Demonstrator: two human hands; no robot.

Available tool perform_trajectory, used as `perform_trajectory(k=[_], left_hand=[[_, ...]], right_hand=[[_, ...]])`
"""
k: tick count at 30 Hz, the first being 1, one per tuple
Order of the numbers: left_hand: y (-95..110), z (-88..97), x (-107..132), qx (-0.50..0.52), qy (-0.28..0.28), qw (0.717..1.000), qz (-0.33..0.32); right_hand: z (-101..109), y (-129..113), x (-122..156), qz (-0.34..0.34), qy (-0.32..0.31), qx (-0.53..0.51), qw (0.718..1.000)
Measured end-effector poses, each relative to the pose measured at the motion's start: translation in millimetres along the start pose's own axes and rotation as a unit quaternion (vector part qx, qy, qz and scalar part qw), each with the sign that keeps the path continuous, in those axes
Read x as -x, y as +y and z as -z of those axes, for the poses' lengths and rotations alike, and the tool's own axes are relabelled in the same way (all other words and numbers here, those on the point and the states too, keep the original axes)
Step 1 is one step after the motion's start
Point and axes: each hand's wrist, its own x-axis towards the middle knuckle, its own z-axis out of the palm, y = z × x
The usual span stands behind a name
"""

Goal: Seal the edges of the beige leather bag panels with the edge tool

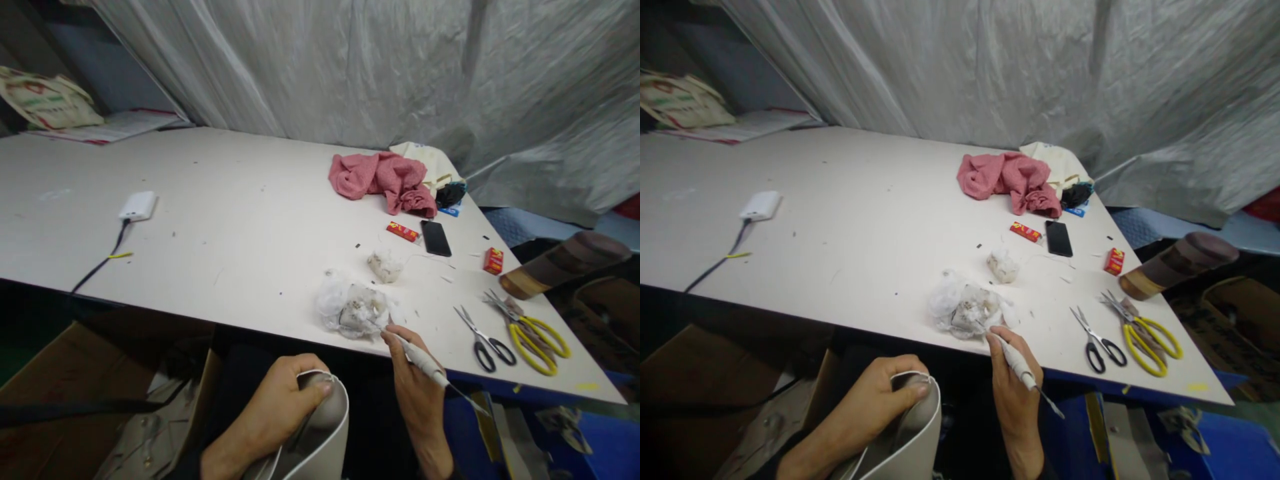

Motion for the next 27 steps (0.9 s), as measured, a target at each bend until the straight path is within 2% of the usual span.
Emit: perform_trajectory(k=[6,16,21,25,27], left_hand=[[4.0,-4.5,-11.5,-0.007,-0.015,1.000,0.024],[-1.9,-13.4,-26.7,0.035,-0.004,0.999,0.019],[-2.4,-16.3,-26.7,0.039,0.004,0.999,0.031],[2.6,-17.8,-22.8,0.042,0.010,0.998,0.047],[5.6,-19.1,-21.0,0.047,0.011,0.997,0.059]], right_hand=[[-2.0,4.4,-4.4,-0.001,-0.013,-0.008,1.000],[-5.8,10.4,-6.7,-0.014,-0.037,-0.002,0.999],[-4.5,8.6,-8.8,-0.021,-0.040,-0.022,0.999],[3.9,1.7,-5.6,-0.058,-0.011,-0.042,0.997],[7.3,-3.6,-2.8,-0.083,-0.053,-0.087,0.991]])
